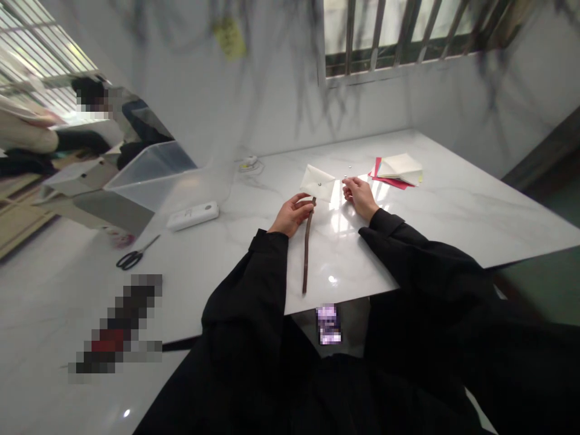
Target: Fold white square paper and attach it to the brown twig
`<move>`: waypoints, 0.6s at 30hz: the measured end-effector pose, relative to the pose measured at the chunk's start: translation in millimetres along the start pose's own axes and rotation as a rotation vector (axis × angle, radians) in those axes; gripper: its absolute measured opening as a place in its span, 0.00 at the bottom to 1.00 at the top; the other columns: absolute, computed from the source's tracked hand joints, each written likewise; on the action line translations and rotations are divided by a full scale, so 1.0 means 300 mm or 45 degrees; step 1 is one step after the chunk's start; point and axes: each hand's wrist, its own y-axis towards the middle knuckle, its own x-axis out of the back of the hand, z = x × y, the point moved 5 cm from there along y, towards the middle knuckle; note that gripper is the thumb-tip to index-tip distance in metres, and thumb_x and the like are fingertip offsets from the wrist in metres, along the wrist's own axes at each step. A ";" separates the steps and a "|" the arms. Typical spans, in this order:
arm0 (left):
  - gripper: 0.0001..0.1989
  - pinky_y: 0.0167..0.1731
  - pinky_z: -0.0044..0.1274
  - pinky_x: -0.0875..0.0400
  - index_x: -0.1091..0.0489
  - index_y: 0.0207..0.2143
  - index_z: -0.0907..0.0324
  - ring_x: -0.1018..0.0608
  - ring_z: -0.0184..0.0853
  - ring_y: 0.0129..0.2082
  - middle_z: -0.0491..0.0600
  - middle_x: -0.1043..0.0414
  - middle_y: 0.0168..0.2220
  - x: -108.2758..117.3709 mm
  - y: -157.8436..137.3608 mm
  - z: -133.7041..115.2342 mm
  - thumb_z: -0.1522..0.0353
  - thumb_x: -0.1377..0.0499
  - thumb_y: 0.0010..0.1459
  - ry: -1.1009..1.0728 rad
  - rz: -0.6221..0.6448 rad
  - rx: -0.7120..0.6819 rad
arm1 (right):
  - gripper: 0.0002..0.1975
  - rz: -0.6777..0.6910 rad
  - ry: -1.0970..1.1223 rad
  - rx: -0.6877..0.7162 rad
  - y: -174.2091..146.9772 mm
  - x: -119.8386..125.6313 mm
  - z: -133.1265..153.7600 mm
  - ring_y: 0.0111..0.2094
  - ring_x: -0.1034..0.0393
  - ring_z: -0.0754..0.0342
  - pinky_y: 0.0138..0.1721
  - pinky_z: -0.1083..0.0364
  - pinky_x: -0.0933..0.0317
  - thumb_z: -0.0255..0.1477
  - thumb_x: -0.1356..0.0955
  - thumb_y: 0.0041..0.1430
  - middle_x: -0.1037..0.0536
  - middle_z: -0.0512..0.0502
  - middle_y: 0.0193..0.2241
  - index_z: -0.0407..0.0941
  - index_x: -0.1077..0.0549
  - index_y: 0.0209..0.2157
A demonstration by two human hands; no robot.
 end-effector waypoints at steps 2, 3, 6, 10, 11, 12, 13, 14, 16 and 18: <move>0.35 0.35 0.22 0.30 0.26 0.49 0.59 0.21 0.29 0.31 0.48 0.19 0.38 -0.002 -0.010 -0.001 0.65 0.19 0.38 0.022 0.020 -0.012 | 0.13 0.042 -0.073 0.038 -0.001 0.009 -0.011 0.23 0.41 0.61 0.25 0.60 0.46 0.39 0.27 0.63 0.32 0.56 0.22 0.46 0.32 0.37; 0.35 0.35 0.22 0.30 0.26 0.49 0.59 0.21 0.29 0.32 0.48 0.19 0.38 -0.002 -0.013 -0.001 0.64 0.19 0.38 0.030 0.024 -0.016 | 0.15 0.063 -0.124 0.071 -0.008 0.012 -0.009 0.23 0.39 0.60 0.26 0.60 0.45 0.40 0.27 0.62 0.31 0.56 0.23 0.45 0.31 0.38; 0.34 0.35 0.22 0.29 0.26 0.49 0.59 0.21 0.29 0.31 0.48 0.19 0.38 0.000 -0.015 -0.001 0.65 0.19 0.38 0.032 0.013 -0.006 | 0.18 0.110 -0.228 0.129 -0.026 0.011 -0.002 0.25 0.36 0.59 0.27 0.60 0.42 0.43 0.27 0.61 0.29 0.55 0.24 0.45 0.29 0.42; 0.31 0.36 0.21 0.28 0.25 0.48 0.59 0.21 0.27 0.31 0.49 0.19 0.39 0.002 -0.015 -0.010 0.66 0.20 0.41 0.003 0.004 -0.007 | 0.16 0.116 -0.237 0.115 -0.027 0.005 -0.008 0.25 0.37 0.59 0.27 0.60 0.43 0.41 0.28 0.64 0.30 0.55 0.24 0.44 0.29 0.43; 0.31 0.36 0.21 0.28 0.25 0.48 0.59 0.21 0.27 0.31 0.49 0.19 0.39 0.002 -0.016 -0.014 0.67 0.21 0.42 -0.006 0.004 -0.014 | 0.16 0.116 -0.241 0.124 -0.025 0.004 -0.010 0.25 0.37 0.59 0.27 0.60 0.43 0.41 0.29 0.64 0.30 0.55 0.24 0.45 0.29 0.43; 0.30 0.36 0.20 0.28 0.25 0.48 0.59 0.21 0.27 0.31 0.48 0.19 0.39 0.002 -0.016 -0.016 0.67 0.21 0.42 -0.016 0.004 -0.022 | 0.16 0.119 -0.250 0.136 -0.024 0.003 -0.012 0.25 0.38 0.59 0.27 0.59 0.43 0.42 0.29 0.64 0.30 0.55 0.24 0.45 0.29 0.43; 0.30 0.37 0.20 0.27 0.25 0.47 0.59 0.21 0.26 0.31 0.48 0.19 0.39 0.003 -0.017 -0.019 0.67 0.21 0.42 -0.025 0.004 -0.031 | 0.16 0.124 -0.262 0.149 -0.022 0.002 -0.013 0.25 0.38 0.58 0.27 0.59 0.43 0.42 0.29 0.64 0.30 0.55 0.24 0.45 0.29 0.42; 0.29 0.37 0.20 0.27 0.25 0.47 0.59 0.21 0.26 0.31 0.48 0.19 0.39 0.003 -0.017 -0.020 0.67 0.21 0.42 -0.032 0.004 -0.037 | 0.16 0.128 -0.278 0.161 -0.021 0.002 -0.013 0.26 0.38 0.58 0.27 0.59 0.43 0.43 0.29 0.64 0.30 0.55 0.24 0.46 0.30 0.42; 0.29 0.37 0.20 0.27 0.24 0.47 0.59 0.21 0.26 0.31 0.47 0.19 0.39 0.006 -0.018 -0.020 0.67 0.21 0.43 -0.034 0.000 -0.038 | 0.17 0.124 -0.310 0.187 -0.020 0.005 -0.010 0.26 0.38 0.57 0.28 0.59 0.43 0.45 0.29 0.63 0.30 0.54 0.24 0.46 0.30 0.41; 0.29 0.38 0.21 0.27 0.24 0.48 0.59 0.21 0.26 0.31 0.48 0.19 0.40 0.009 -0.018 -0.018 0.67 0.21 0.43 -0.029 -0.006 -0.027 | 0.17 0.104 -0.344 0.214 -0.023 0.008 -0.002 0.27 0.38 0.56 0.29 0.58 0.43 0.46 0.29 0.63 0.31 0.54 0.24 0.47 0.30 0.39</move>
